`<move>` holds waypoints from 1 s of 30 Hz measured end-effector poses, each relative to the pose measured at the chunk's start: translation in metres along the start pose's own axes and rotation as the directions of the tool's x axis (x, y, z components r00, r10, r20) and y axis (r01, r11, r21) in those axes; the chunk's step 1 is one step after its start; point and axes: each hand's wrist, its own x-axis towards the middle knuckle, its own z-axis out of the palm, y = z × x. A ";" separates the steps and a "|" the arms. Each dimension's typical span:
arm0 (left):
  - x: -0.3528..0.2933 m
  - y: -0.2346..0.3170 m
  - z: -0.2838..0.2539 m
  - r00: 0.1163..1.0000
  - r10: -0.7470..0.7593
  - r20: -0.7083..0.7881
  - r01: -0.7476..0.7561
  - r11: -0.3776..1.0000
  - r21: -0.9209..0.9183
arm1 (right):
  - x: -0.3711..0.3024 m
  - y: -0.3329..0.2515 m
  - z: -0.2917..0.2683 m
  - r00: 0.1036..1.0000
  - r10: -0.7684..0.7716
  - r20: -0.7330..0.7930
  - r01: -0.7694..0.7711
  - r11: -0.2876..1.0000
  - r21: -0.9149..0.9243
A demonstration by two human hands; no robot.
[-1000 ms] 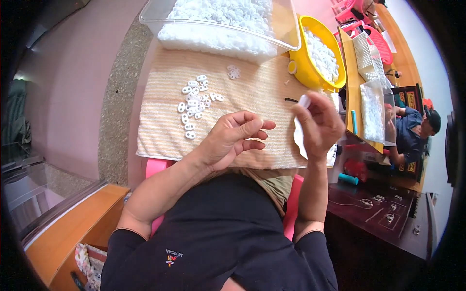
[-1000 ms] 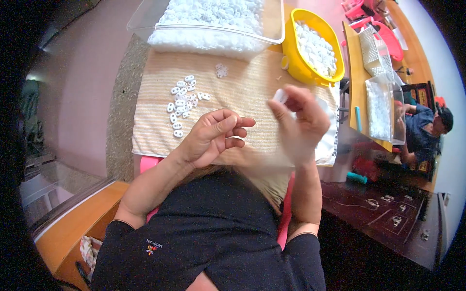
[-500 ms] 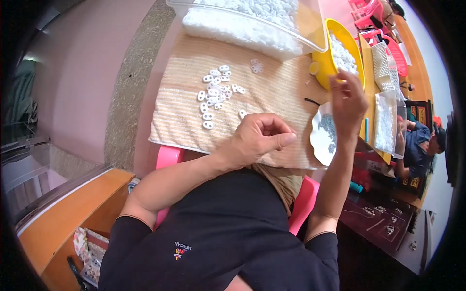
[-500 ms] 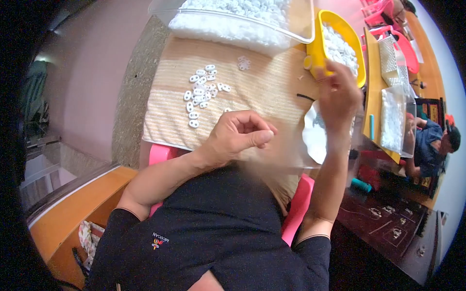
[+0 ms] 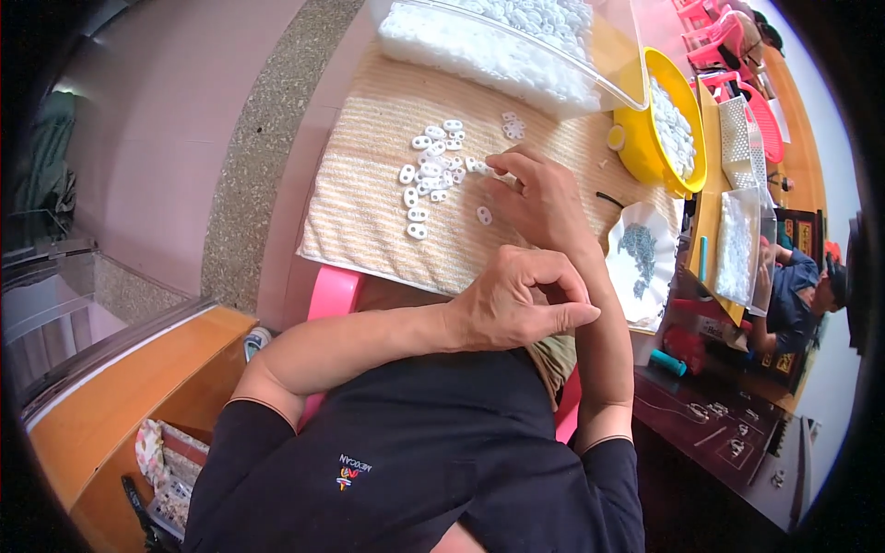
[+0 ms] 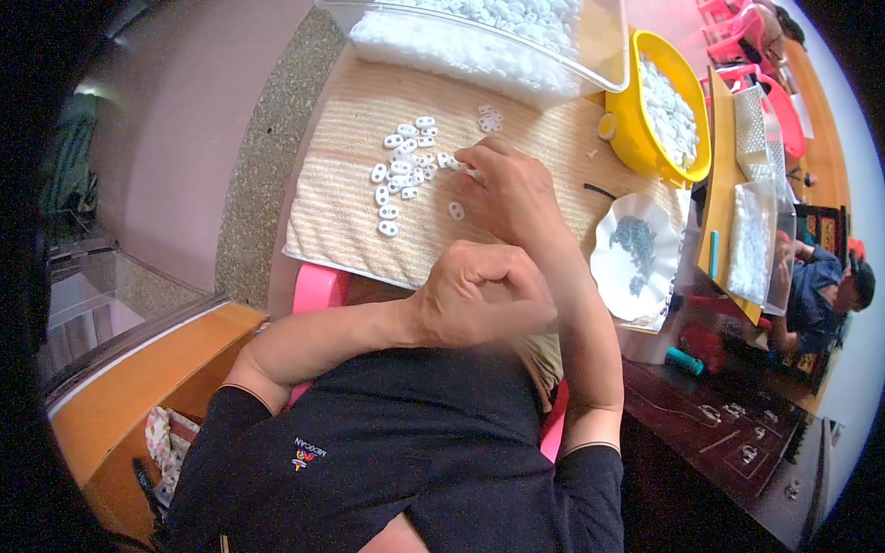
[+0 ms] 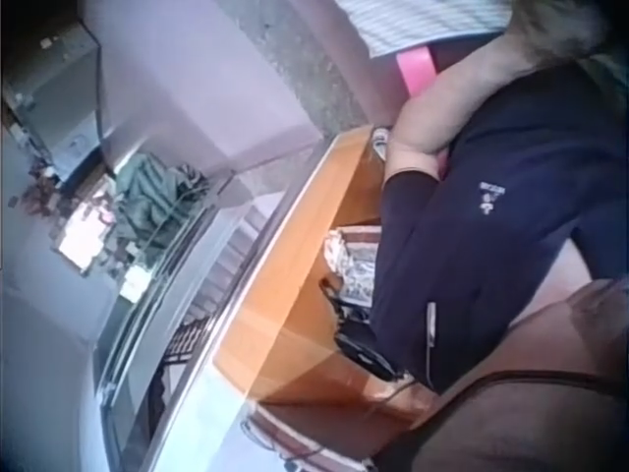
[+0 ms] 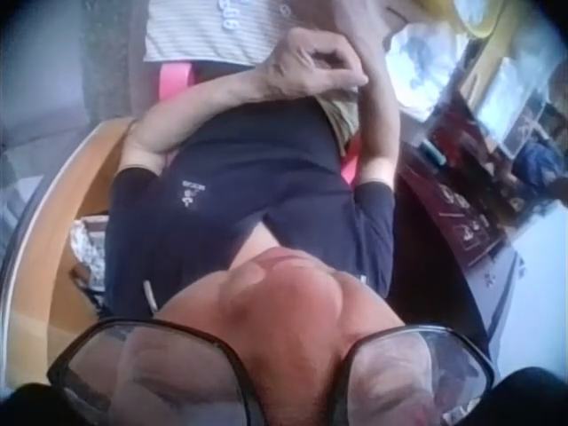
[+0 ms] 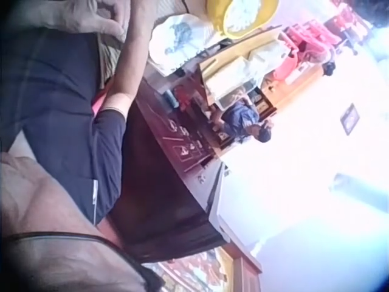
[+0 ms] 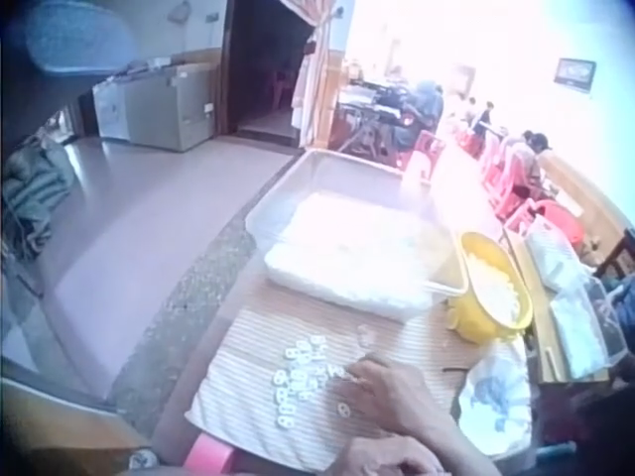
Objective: Manually assembling small white plastic components by inserting tiny blue pins into them.
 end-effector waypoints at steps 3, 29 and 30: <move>0.000 0.000 -0.001 0.999 -0.040 -0.008 0.040 0.999 -0.034 | 0.006 0.000 0.005 0.999 0.001 0.038 0.002 0.998 -0.069; 0.013 -0.015 -0.017 0.833 -0.461 -0.304 0.306 0.844 -0.441 | -0.074 0.007 -0.013 0.930 0.039 -0.366 0.131 0.894 0.428; 0.013 -0.016 -0.017 0.834 -0.461 -0.303 0.306 0.843 -0.441 | -0.075 0.007 -0.014 0.930 0.039 -0.366 0.131 0.895 0.427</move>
